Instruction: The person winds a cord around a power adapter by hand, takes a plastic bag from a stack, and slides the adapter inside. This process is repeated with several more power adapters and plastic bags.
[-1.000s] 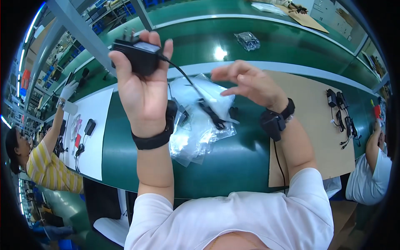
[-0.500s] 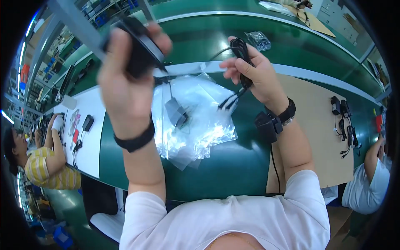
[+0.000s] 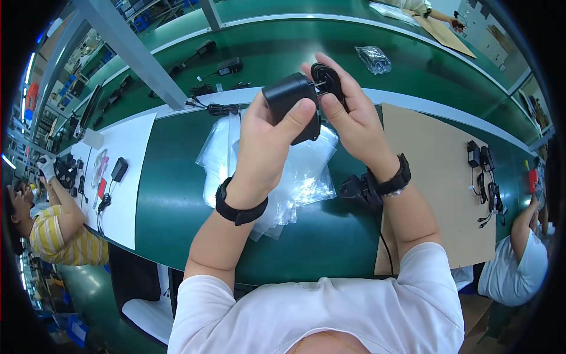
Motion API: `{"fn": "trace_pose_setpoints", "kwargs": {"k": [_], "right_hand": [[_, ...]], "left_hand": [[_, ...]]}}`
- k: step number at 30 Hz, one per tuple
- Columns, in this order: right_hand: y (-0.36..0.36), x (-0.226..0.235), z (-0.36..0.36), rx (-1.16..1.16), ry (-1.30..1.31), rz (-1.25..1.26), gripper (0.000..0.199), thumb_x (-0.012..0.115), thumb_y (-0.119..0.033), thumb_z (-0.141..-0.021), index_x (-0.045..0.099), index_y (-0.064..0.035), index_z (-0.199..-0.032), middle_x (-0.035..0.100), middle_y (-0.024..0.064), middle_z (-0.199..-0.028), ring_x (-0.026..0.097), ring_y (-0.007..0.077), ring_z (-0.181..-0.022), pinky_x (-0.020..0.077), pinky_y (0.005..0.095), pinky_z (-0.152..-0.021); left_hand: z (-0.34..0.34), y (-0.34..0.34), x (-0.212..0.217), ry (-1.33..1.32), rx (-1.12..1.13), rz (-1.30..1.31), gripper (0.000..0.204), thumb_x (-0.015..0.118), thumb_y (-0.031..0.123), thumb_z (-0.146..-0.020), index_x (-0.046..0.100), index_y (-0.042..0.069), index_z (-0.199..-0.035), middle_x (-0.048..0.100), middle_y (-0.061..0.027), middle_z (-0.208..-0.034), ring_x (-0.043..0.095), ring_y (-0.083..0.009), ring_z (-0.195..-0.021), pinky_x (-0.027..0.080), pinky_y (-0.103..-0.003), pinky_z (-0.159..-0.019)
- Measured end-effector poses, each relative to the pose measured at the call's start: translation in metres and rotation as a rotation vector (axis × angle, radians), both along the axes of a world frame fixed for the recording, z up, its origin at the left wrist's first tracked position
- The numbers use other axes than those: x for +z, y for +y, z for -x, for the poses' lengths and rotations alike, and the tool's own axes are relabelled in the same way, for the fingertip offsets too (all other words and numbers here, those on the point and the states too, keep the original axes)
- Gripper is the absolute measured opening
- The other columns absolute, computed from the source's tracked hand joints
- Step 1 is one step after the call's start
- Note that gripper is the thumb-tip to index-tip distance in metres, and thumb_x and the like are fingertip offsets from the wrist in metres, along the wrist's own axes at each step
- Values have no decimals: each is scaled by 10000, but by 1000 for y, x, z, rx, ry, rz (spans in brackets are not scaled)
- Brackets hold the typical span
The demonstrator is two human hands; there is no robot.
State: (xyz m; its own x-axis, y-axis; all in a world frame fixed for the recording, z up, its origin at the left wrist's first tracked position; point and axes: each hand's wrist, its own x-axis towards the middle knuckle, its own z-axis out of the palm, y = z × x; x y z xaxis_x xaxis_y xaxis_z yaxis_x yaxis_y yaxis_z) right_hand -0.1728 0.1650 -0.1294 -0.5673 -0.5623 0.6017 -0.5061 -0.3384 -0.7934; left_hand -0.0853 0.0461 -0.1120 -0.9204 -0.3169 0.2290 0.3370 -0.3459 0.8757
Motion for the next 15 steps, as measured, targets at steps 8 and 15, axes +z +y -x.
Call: {"fn": "trace_pose_setpoints", "kwargs": {"k": [8, 15], "right_hand": [[1, 1, -8, 54, -17, 69, 496, 452, -242, -922, 286, -28, -1338, 437, 133, -1294, 461, 134, -1102, 377, 233, -894], [2, 0, -9, -47, 248, -43, 549, 423, -307, -926, 254, -4, -1352, 400, 130, -1324, 400, 192, -1188, 308, 298, -987]], "left_hand": [[0, 9, -2, 27, 70, -13, 387, 654, 205, -811, 469, 0, -1082, 565, -66, -973, 561, -113, -835, 484, -247, -733], [0, 10, -4, 44, 58, 19, 371, 661, 200, -804, 466, 7, -1052, 559, -66, -949, 563, -102, -775, 493, -230, -622]]}}
